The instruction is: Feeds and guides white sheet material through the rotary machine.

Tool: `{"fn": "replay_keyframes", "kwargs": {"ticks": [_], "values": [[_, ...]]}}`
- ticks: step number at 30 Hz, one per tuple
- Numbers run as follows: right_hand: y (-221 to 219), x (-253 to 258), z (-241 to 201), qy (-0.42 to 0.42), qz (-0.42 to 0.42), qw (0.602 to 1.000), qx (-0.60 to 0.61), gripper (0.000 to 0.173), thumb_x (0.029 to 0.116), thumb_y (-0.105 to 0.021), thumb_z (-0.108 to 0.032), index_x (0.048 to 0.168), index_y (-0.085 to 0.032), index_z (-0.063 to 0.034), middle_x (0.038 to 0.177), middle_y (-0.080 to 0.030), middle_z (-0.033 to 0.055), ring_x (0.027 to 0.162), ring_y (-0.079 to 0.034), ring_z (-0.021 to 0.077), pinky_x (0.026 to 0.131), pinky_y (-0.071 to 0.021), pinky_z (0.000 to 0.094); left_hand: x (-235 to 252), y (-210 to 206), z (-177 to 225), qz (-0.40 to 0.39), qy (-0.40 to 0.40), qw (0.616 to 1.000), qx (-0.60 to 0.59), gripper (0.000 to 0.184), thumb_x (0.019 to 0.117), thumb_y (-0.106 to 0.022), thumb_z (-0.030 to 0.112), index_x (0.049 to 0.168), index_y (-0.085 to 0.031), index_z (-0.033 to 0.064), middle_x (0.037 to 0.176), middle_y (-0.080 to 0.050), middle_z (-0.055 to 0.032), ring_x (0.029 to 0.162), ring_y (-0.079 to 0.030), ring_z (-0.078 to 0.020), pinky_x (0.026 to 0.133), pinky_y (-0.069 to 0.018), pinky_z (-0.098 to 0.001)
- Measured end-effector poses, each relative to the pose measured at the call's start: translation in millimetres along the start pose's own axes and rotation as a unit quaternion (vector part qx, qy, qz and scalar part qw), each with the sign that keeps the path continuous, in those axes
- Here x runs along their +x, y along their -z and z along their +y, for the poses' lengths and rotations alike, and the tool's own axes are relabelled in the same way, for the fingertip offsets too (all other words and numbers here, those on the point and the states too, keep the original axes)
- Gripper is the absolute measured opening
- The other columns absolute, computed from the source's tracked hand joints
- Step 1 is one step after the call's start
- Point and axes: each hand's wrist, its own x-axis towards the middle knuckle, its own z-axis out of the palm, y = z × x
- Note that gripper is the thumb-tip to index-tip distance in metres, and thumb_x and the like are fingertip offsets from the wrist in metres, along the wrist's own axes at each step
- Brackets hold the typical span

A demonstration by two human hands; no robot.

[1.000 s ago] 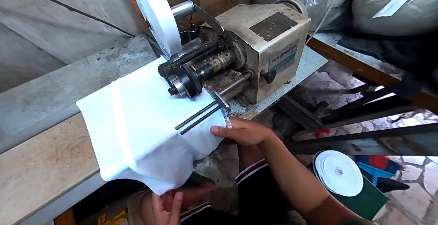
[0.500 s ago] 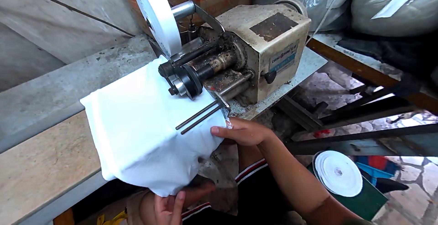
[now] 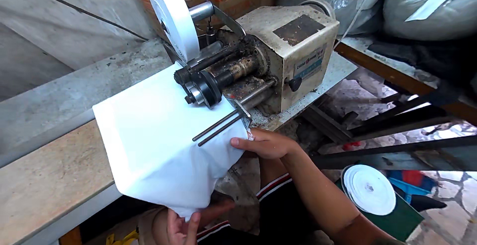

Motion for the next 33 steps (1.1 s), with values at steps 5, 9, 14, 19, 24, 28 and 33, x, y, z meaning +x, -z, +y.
{"fn": "replay_keyframes", "kwargs": {"ticks": [5, 9, 14, 19, 24, 28, 33], "values": [[-0.1, 0.2, 0.5, 0.005, -0.004, 1.0, 0.006, 0.033, 0.1118, -0.04, -0.025, 0.118, -0.064, -0.0026, 0.105, -0.071, -0.0057, 0.103, -0.064, -0.0043, 0.095, -0.0542, 0.0221, -0.3, -2.3, 2.7, 0.011, -0.002, 1.0, 0.001, 0.045, 0.0925, -0.074, 0.035, 0.133, -0.057, 0.0244, 0.12, -0.071, 0.0116, 0.111, -0.067, -0.003, 0.099, -0.0548, -0.0233], [-0.9, 0.4, -0.2, 0.007, -0.002, 1.0, 0.01, 0.032, 0.1118, -0.041, -0.024, 0.116, -0.065, -0.0032, 0.105, -0.071, -0.0063, 0.103, -0.064, -0.0047, 0.095, -0.0542, 0.0213, 1.5, -0.8, 1.4, -0.002, -0.008, 1.0, -0.004, 0.052, 0.0936, -0.074, 0.032, 0.139, -0.052, 0.0216, 0.127, -0.068, 0.0098, 0.115, -0.065, -0.005, 0.101, -0.0542, -0.0249], [-0.5, 0.6, 0.2, 0.011, -0.004, 1.0, 0.008, 0.033, 0.1118, -0.041, -0.025, 0.117, -0.065, -0.0024, 0.105, -0.071, -0.0056, 0.103, -0.064, -0.0045, 0.095, -0.054, 0.0216, 1.7, -1.0, -0.2, 0.006, -0.009, 1.0, 0.0, 0.047, 0.0929, -0.074, 0.033, 0.134, -0.054, 0.0238, 0.122, -0.069, 0.0111, 0.111, -0.066, -0.0034, 0.098, -0.055, -0.023], [0.0, 0.6, 1.1, 0.01, -0.005, 1.0, 0.011, 0.033, 0.1118, -0.041, -0.024, 0.117, -0.065, -0.0026, 0.106, -0.071, -0.0058, 0.104, -0.064, -0.0042, 0.095, -0.054, 0.0221, 2.3, -1.6, 0.0, 0.003, -0.008, 1.0, 0.004, 0.052, 0.094, -0.073, 0.034, 0.139, -0.05, 0.0211, 0.125, -0.068, 0.0106, 0.114, -0.065, -0.0038, 0.1, -0.054, -0.0238], [-0.1, 0.4, 0.7, 0.004, -0.002, 1.0, -0.003, 0.034, 0.1118, -0.041, -0.026, 0.117, -0.065, -0.0023, 0.105, -0.071, -0.005, 0.102, -0.064, -0.0042, 0.095, -0.0542, 0.0222, 2.4, -2.1, 1.5, 0.012, -0.005, 1.0, 0.01, 0.055, 0.0926, -0.075, 0.034, 0.139, -0.049, 0.0183, 0.124, -0.069, 0.0091, 0.114, -0.066, -0.0046, 0.099, -0.0549, -0.024], [0.3, 0.3, 1.2, 0.004, -0.006, 1.0, 0.004, 0.035, 0.1119, -0.04, -0.026, 0.117, -0.065, -0.0019, 0.106, -0.071, -0.0044, 0.103, -0.065, -0.0033, 0.095, -0.0544, 0.0229, 4.2, -2.0, 0.7, 0.007, -0.009, 1.0, 0.004, 0.056, 0.0932, -0.074, 0.032, 0.141, -0.048, 0.0183, 0.127, -0.068, 0.0087, 0.115, -0.065, -0.0055, 0.101, -0.0544, -0.0251], [0.2, 0.7, 1.3, 0.004, -0.008, 1.0, 0.007, 0.034, 0.1119, -0.04, -0.025, 0.117, -0.065, -0.0025, 0.105, -0.071, -0.0047, 0.103, -0.065, -0.0033, 0.095, -0.0543, 0.023, 4.3, -1.1, -1.9, 0.006, -0.01, 1.0, -0.003, 0.046, 0.0932, -0.074, 0.034, 0.134, -0.054, 0.0236, 0.122, -0.07, 0.011, 0.113, -0.066, -0.0037, 0.099, -0.0544, -0.0238]]}}
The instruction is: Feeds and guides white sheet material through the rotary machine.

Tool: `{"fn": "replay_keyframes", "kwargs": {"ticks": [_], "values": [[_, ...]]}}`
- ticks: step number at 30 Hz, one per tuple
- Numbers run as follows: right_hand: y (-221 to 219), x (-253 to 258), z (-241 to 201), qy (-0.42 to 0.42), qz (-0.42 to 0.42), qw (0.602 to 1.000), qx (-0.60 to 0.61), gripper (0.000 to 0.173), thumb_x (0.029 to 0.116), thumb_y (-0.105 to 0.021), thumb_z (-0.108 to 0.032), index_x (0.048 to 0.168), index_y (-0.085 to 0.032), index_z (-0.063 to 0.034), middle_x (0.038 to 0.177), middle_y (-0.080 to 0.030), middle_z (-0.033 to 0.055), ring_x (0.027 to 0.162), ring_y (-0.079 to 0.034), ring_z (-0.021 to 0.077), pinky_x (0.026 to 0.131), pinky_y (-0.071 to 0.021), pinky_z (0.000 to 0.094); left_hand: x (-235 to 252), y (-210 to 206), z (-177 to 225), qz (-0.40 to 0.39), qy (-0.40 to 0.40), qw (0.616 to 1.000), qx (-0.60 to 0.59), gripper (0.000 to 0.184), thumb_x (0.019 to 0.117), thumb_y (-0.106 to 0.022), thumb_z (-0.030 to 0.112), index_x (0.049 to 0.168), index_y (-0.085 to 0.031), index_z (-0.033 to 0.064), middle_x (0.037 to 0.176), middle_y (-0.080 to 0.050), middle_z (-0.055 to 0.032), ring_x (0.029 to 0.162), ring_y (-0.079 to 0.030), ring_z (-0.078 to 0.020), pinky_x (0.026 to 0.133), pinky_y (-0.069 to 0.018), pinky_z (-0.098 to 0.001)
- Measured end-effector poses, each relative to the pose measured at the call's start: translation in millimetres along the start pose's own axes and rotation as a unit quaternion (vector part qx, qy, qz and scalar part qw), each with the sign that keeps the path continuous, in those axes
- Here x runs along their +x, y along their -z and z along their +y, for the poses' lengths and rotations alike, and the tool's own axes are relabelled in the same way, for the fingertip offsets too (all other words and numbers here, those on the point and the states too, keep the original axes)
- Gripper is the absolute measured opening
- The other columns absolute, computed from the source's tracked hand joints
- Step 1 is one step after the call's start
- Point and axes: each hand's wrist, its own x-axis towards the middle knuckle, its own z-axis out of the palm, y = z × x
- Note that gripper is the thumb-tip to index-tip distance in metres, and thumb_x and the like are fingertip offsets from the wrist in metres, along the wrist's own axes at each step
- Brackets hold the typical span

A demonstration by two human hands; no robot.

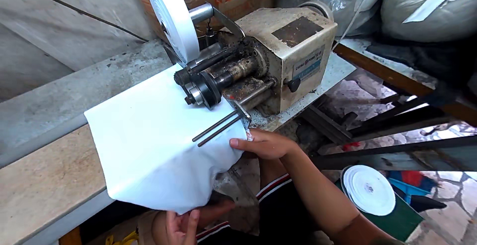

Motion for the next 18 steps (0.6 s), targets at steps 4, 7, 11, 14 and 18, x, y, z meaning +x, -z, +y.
{"fn": "replay_keyframes", "kwargs": {"ticks": [4, 7, 11, 14, 18], "values": [[-0.4, 0.1, -0.7, 0.007, 0.0, 1.0, 0.004, 0.033, 0.1119, -0.04, -0.025, 0.117, -0.064, -0.0031, 0.105, -0.07, -0.006, 0.103, -0.064, -0.0042, 0.095, -0.0542, 0.0222, -0.9, -2.1, 0.9, 0.003, 0.005, 1.0, -0.006, 0.047, 0.0928, -0.075, 0.033, 0.134, -0.054, 0.0228, 0.121, -0.07, 0.0105, 0.111, -0.067, -0.0039, 0.098, -0.0552, -0.0238], [-0.2, -0.3, -0.3, 0.009, 0.002, 1.0, 0.004, 0.033, 0.1119, -0.04, -0.025, 0.117, -0.064, -0.0025, 0.106, -0.071, -0.005, 0.103, -0.064, -0.0034, 0.095, -0.0541, 0.0229, -1.5, -1.3, -1.4, 0.002, 0.001, 1.0, -0.01, 0.045, 0.0934, -0.074, 0.033, 0.133, -0.054, 0.0232, 0.121, -0.07, 0.0103, 0.112, -0.066, -0.0043, 0.1, -0.0542, -0.0243], [-0.6, 0.2, -0.7, 0.005, 0.0, 1.0, 0.009, 0.033, 0.1119, -0.04, -0.024, 0.118, -0.064, -0.0028, 0.107, -0.071, -0.0057, 0.104, -0.064, -0.0034, 0.096, -0.0541, 0.0229, -2.3, -3.7, 1.0, 0.005, 0.004, 1.0, -0.012, 0.046, 0.0934, -0.074, 0.031, 0.133, -0.052, 0.0233, 0.121, -0.07, 0.0124, 0.112, -0.066, -0.002, 0.099, -0.0545, -0.0225], [-0.7, 0.2, -0.8, 0.007, 0.002, 1.0, 0.007, 0.033, 0.1118, -0.04, -0.025, 0.117, -0.064, -0.003, 0.106, -0.071, -0.0059, 0.104, -0.065, -0.0036, 0.095, -0.0543, 0.0226, -3.3, -3.4, 0.8, 0.009, 0.007, 1.0, -0.003, 0.05, 0.0926, -0.075, 0.032, 0.135, -0.052, 0.0213, 0.122, -0.07, 0.011, 0.113, -0.066, -0.0032, 0.1, -0.0543, -0.0236], [-1.2, -0.3, -0.7, 0.008, 0.005, 1.0, 0.005, 0.032, 0.1117, -0.041, -0.024, 0.118, -0.064, -0.0029, 0.107, -0.07, -0.006, 0.105, -0.064, -0.004, 0.096, -0.0538, 0.0224, -2.6, -3.4, 1.1, 0.006, 0.008, 1.0, 0.012, 0.052, 0.0927, -0.075, 0.034, 0.137, -0.051, 0.0214, 0.125, -0.068, 0.0108, 0.116, -0.064, -0.0039, 0.102, -0.0529, -0.0244]]}}
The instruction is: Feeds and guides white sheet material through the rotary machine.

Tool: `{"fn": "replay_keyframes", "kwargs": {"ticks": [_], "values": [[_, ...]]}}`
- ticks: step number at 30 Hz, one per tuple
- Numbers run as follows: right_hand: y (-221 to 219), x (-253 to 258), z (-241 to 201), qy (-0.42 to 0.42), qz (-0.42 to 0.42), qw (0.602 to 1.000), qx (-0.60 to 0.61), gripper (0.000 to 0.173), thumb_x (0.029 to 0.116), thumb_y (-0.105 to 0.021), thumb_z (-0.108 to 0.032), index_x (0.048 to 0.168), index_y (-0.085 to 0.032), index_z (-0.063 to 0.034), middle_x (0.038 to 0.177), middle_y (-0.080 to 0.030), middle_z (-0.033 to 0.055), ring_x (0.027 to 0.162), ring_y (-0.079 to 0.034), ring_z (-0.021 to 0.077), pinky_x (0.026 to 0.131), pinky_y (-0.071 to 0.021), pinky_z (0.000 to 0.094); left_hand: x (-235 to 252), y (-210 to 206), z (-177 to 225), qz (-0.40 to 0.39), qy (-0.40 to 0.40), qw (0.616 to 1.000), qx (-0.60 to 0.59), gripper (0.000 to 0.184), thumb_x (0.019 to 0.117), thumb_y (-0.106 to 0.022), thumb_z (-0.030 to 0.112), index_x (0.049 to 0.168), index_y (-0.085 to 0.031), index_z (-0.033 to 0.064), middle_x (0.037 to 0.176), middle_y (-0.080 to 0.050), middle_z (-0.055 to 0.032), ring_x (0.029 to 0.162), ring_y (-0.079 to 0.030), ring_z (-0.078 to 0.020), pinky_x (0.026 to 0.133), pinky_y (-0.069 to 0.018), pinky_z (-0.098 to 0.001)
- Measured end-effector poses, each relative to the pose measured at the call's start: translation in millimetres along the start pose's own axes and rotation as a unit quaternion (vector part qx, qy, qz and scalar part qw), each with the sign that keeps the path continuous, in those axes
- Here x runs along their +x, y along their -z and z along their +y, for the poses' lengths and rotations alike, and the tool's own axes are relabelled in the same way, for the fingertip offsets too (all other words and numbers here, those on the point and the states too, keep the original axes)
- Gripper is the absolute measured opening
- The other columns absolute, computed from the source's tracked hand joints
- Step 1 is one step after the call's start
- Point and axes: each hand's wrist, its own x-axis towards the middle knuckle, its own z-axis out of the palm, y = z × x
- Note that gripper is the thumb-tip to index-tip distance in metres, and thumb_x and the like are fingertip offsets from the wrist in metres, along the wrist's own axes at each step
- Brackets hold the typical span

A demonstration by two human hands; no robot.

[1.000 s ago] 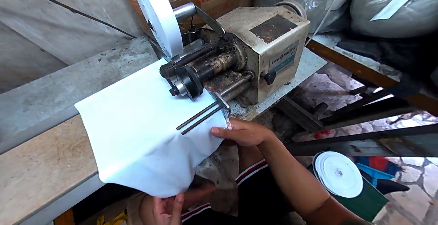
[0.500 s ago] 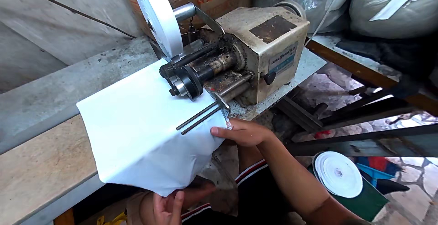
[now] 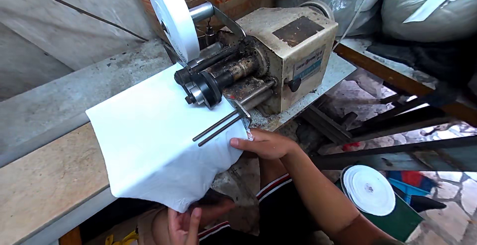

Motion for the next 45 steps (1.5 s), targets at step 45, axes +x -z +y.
{"fn": "replay_keyframes", "kwargs": {"ticks": [45], "values": [[0, 1, -1, -0.002, -0.003, 1.0, -0.013, 0.034, 0.1119, -0.04, -0.026, 0.118, -0.065, -0.0025, 0.107, -0.071, -0.0053, 0.105, -0.064, -0.004, 0.097, -0.0536, 0.0224, 13, -7, 6, -0.026, -0.019, 0.999, 0.015, 0.064, 0.088, -0.08, 0.035, 0.142, -0.049, 0.0201, 0.127, -0.069, 0.008, 0.118, -0.065, -0.0084, 0.103, -0.0537, -0.029]]}}
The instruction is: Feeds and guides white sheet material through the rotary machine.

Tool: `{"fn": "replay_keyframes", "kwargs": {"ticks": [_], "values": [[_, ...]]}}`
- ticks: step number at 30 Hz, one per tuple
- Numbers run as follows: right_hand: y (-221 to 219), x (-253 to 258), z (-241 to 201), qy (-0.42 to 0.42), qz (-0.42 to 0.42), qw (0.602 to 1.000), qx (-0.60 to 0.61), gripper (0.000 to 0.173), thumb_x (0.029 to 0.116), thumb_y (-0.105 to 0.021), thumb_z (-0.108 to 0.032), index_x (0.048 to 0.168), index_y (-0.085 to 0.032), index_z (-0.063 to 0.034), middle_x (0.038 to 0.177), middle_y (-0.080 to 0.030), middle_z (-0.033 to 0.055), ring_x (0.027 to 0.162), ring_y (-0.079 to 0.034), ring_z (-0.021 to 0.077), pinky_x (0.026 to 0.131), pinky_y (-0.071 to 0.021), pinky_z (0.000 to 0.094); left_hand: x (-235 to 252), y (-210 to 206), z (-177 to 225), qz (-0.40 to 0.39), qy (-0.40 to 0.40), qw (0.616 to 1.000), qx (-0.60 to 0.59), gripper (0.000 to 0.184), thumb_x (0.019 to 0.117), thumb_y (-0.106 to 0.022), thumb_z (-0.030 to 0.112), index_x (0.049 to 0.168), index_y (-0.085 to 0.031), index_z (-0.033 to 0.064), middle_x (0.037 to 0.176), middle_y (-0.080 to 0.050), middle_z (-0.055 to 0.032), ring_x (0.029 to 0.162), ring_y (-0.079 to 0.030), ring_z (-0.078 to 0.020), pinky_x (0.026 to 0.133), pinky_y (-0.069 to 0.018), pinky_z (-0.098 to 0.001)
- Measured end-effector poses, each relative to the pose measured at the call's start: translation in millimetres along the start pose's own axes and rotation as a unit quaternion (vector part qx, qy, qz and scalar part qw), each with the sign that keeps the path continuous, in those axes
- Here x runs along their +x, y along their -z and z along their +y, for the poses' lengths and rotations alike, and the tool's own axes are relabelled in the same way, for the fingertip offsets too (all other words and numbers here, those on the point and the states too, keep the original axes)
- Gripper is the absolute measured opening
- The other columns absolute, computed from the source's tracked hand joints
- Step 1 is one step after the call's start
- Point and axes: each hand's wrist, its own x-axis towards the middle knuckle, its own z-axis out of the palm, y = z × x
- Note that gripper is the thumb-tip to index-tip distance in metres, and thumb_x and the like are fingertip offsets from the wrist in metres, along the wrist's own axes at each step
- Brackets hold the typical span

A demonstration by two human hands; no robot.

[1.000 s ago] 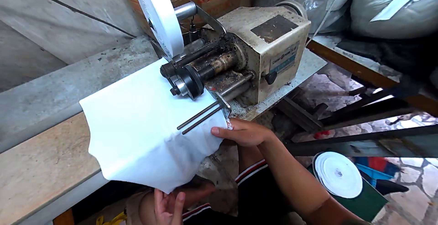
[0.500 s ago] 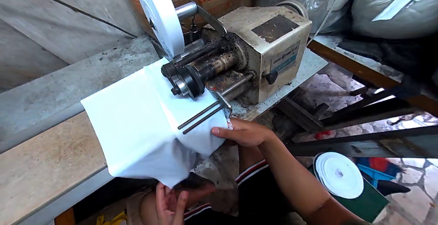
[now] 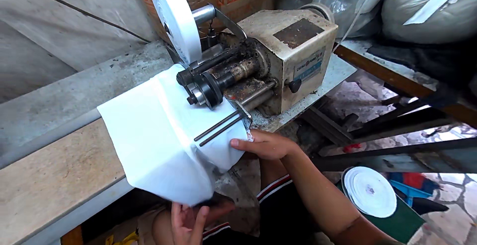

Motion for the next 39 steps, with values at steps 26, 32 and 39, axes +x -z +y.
{"fn": "replay_keyframes", "kwargs": {"ticks": [26, 32, 39], "values": [[-1, 0, 0, -0.007, 0.007, 1.0, 0.009, 0.033, 0.1118, -0.041, -0.026, 0.117, -0.065, -0.0033, 0.106, -0.071, -0.0059, 0.104, -0.065, -0.0039, 0.096, -0.0542, 0.0227, 9, -5, 1, 0.001, -0.014, 1.0, -0.009, 0.067, 0.0879, -0.081, 0.035, 0.144, -0.047, 0.0198, 0.132, -0.064, 0.0081, 0.123, -0.061, -0.0084, 0.108, -0.0501, -0.0298], [-1, 0, 0, -0.012, 0.006, 1.0, 0.011, 0.033, 0.1117, -0.041, -0.025, 0.118, -0.065, -0.0035, 0.107, -0.071, -0.0065, 0.104, -0.064, -0.0046, 0.096, -0.0535, 0.0219, 11, -7, 2, 0.017, -0.016, 1.0, -0.019, 0.064, 0.0894, -0.079, 0.03, 0.142, -0.045, 0.0159, 0.129, -0.065, 0.0063, 0.119, -0.063, -0.0091, 0.104, -0.0532, -0.0295], [-1, 0, 1, -0.007, 0.005, 1.0, 0.021, 0.033, 0.1119, -0.04, -0.025, 0.12, -0.064, -0.0031, 0.108, -0.071, -0.0056, 0.106, -0.064, -0.0028, 0.097, -0.054, 0.0234, 8, -8, 2, 0.005, -0.007, 1.0, -0.019, 0.059, 0.0895, -0.08, 0.029, 0.14, -0.05, 0.0167, 0.125, -0.068, 0.0052, 0.115, -0.065, -0.0098, 0.101, -0.0554, -0.0299]]}}
